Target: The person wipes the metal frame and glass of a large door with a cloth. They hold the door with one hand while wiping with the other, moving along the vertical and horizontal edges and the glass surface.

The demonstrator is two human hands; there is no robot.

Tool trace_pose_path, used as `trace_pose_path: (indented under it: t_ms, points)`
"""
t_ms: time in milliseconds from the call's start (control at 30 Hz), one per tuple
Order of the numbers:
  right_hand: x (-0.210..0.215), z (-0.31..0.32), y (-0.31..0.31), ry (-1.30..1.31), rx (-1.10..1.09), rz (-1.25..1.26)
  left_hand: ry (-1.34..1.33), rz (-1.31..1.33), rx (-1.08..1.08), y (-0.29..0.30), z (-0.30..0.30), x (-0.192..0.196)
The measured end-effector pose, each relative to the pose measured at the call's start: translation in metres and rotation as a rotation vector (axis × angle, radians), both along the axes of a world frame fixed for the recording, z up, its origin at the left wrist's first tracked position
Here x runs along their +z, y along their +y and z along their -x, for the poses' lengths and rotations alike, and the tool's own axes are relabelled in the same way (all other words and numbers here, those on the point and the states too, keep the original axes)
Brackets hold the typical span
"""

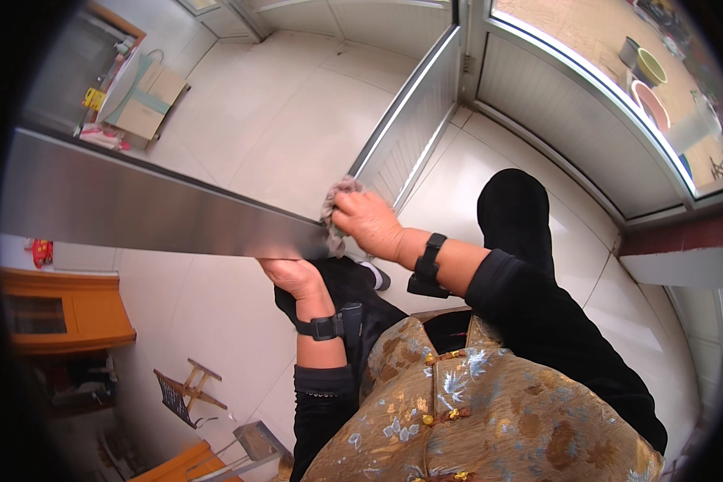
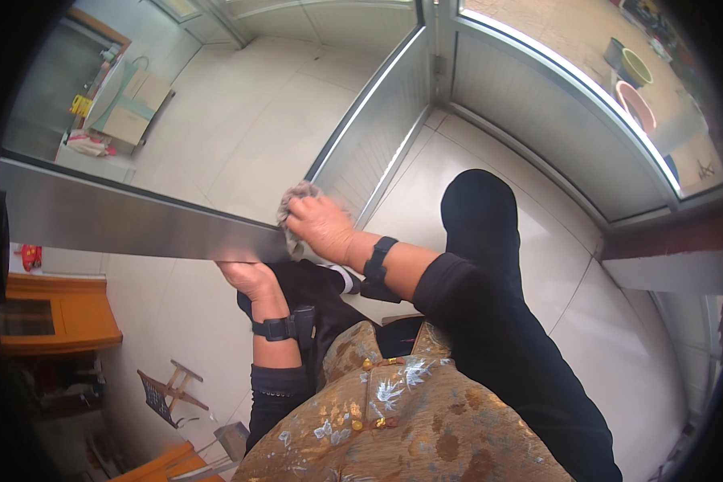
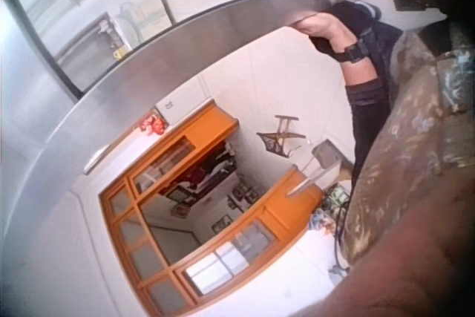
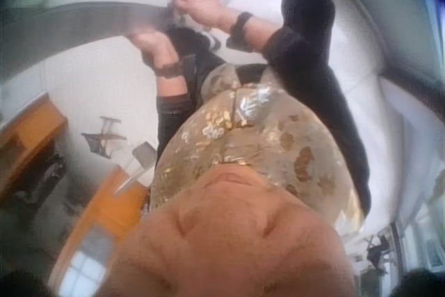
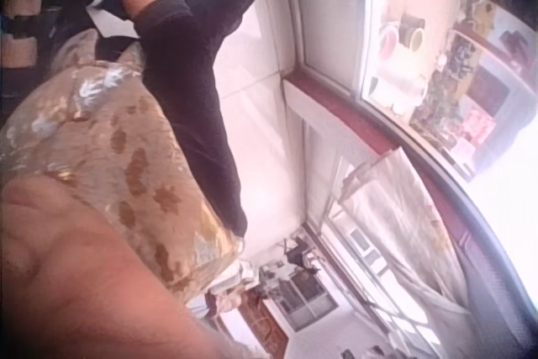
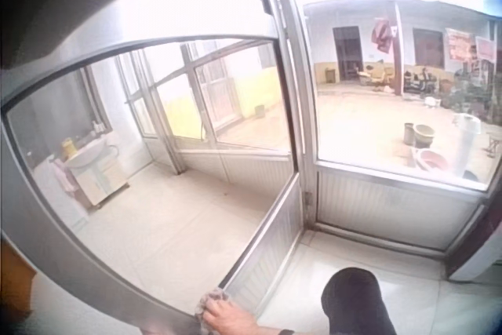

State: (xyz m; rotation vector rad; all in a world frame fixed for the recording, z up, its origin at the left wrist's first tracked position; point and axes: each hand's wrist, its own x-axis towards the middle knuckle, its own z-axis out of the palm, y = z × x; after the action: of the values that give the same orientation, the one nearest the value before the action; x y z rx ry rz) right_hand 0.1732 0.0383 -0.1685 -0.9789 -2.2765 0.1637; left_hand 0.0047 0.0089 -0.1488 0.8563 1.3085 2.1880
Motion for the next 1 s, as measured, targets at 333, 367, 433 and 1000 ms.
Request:
trace_pose_path:
  t_ms: [333, 367, 433, 1000]
  points:
    - [-0.005, 0.015, -0.014, 0.358, 0.020, 0.297, -0.055, -0.005, -0.014, 0.001, -0.004, 0.000]
    - [-0.004, 0.016, -0.014, 0.357, 0.020, 0.342, -0.048, -0.012, -0.003, 0.001, -0.004, -0.001]
    - [0.003, 0.016, -0.013, 0.397, 0.040, 0.372, -0.080, -0.015, 0.004, 0.000, -0.003, -0.001]
    - [0.365, 0.039, 0.021, 0.893, 0.337, -0.423, 0.096, 0.062, -0.032, -0.014, -0.005, 0.019]
